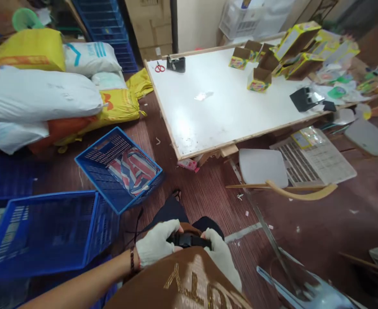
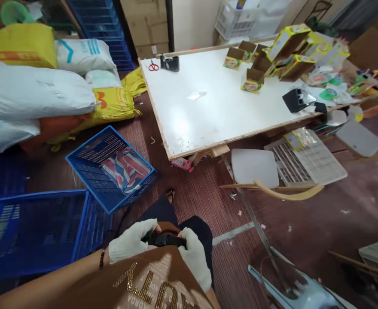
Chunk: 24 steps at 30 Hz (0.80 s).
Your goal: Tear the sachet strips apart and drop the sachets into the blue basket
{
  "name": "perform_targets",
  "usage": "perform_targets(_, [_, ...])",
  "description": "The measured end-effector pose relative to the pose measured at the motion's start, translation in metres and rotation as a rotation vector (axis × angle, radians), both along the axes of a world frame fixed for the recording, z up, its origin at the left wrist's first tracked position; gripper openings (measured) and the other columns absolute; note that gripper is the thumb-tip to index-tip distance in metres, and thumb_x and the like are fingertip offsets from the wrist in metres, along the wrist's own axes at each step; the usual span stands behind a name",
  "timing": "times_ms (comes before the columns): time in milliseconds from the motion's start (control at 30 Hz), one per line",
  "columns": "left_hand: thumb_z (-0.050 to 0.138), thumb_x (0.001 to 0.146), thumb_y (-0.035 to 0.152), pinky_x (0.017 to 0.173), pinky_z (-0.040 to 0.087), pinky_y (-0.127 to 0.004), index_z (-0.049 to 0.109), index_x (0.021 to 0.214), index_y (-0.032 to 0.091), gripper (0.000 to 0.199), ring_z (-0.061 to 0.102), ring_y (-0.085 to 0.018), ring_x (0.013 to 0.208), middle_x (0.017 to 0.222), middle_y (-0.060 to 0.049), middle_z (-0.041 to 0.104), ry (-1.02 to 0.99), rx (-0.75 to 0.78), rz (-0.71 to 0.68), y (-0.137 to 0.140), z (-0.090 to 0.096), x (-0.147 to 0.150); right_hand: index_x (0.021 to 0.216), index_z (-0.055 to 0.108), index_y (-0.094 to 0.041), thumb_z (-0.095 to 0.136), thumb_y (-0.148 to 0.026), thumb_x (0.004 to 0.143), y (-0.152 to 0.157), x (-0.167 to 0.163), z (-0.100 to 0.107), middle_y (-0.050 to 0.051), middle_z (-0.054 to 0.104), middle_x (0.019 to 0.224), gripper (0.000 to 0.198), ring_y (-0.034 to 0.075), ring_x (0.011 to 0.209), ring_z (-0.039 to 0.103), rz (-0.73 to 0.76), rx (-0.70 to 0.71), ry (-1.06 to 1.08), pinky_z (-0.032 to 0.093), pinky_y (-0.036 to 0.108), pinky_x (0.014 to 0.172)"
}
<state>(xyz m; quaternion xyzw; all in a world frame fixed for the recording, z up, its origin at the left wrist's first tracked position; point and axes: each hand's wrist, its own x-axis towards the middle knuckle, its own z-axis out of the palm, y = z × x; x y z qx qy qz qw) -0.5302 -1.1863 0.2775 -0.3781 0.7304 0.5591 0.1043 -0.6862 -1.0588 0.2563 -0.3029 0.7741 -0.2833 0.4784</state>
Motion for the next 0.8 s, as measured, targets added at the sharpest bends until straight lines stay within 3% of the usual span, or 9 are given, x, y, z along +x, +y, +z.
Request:
perform_targets(167, [0.06, 0.066, 0.028, 0.059, 0.032, -0.022, 0.058, 0.08, 0.017, 0.018, 0.044, -0.011, 0.066, 0.072, 0.004, 0.056, -0.011, 0.068, -0.031, -0.026, 0.002, -0.059, 0.083, 0.051, -0.018, 0.044, -0.018, 0.067, -0.012, -0.051, 0.005, 0.0, 0.054, 0.077, 0.018, 0.013, 0.071, 0.05, -0.072, -0.023, -0.157, 0.04, 0.021, 0.064])
perform_targets(267, [0.053, 0.062, 0.017, 0.06, 0.032, -0.021, 0.056, 0.077, 0.016, 0.015, 0.044, -0.012, 0.067, 0.069, 0.003, 0.053, 0.013, 0.018, 0.023, -0.025, -0.006, -0.104, 0.1, 0.055, -0.018, 0.052, -0.026, 0.073, -0.021, -0.094, 0.016, 0.002, 0.059, 0.089, 0.028, 0.014, 0.079, 0.053, 0.059, -0.098, -0.231, 0.042, 0.022, 0.07])
perform_targets(433, [0.042, 0.055, 0.01, 0.063, 0.033, -0.022, 0.054, 0.072, 0.015, 0.021, 0.046, -0.012, 0.067, 0.068, 0.002, 0.055, 0.057, -0.034, 0.03, -0.015, -0.014, -0.158, 0.09, 0.063, -0.016, 0.053, -0.025, 0.073, -0.035, -0.146, 0.029, 0.003, 0.065, 0.084, 0.021, 0.014, 0.079, 0.057, 0.247, -0.075, -0.034, 0.044, 0.021, 0.073])
perform_targets(567, [0.039, 0.051, 0.008, 0.066, 0.036, -0.022, 0.055, 0.072, 0.015, 0.028, 0.049, -0.013, 0.071, 0.072, 0.002, 0.058, 0.114, 0.003, -0.006, -0.019, -0.021, -0.183, 0.111, 0.061, -0.022, 0.048, -0.018, 0.074, -0.039, -0.166, 0.025, 0.005, 0.066, 0.102, 0.039, 0.015, 0.096, 0.059, 0.313, -0.166, 0.003, 0.043, 0.021, 0.086])
perform_targets(700, [0.039, 0.05, 0.008, 0.074, 0.041, -0.024, 0.06, 0.078, 0.015, 0.036, 0.054, -0.016, 0.079, 0.081, -0.001, 0.064, 0.13, 0.064, -0.054, -0.033, -0.022, -0.209, 0.123, 0.054, -0.026, 0.047, -0.021, 0.075, -0.046, -0.179, 0.017, 0.007, 0.064, 0.11, 0.049, 0.021, 0.102, 0.059, 0.324, -0.066, 0.136, 0.045, 0.031, 0.089])
perform_targets(800, [0.045, 0.054, 0.01, 0.083, 0.042, -0.026, 0.062, 0.089, 0.016, 0.04, 0.056, -0.018, 0.089, 0.091, -0.003, 0.066, 0.089, 0.084, -0.006, -0.049, -0.017, -0.225, 0.12, 0.057, -0.025, 0.044, -0.02, 0.076, -0.057, -0.19, 0.016, 0.007, 0.065, 0.109, 0.046, 0.022, 0.101, 0.061, 0.274, -0.015, 0.193, 0.046, 0.031, 0.088])
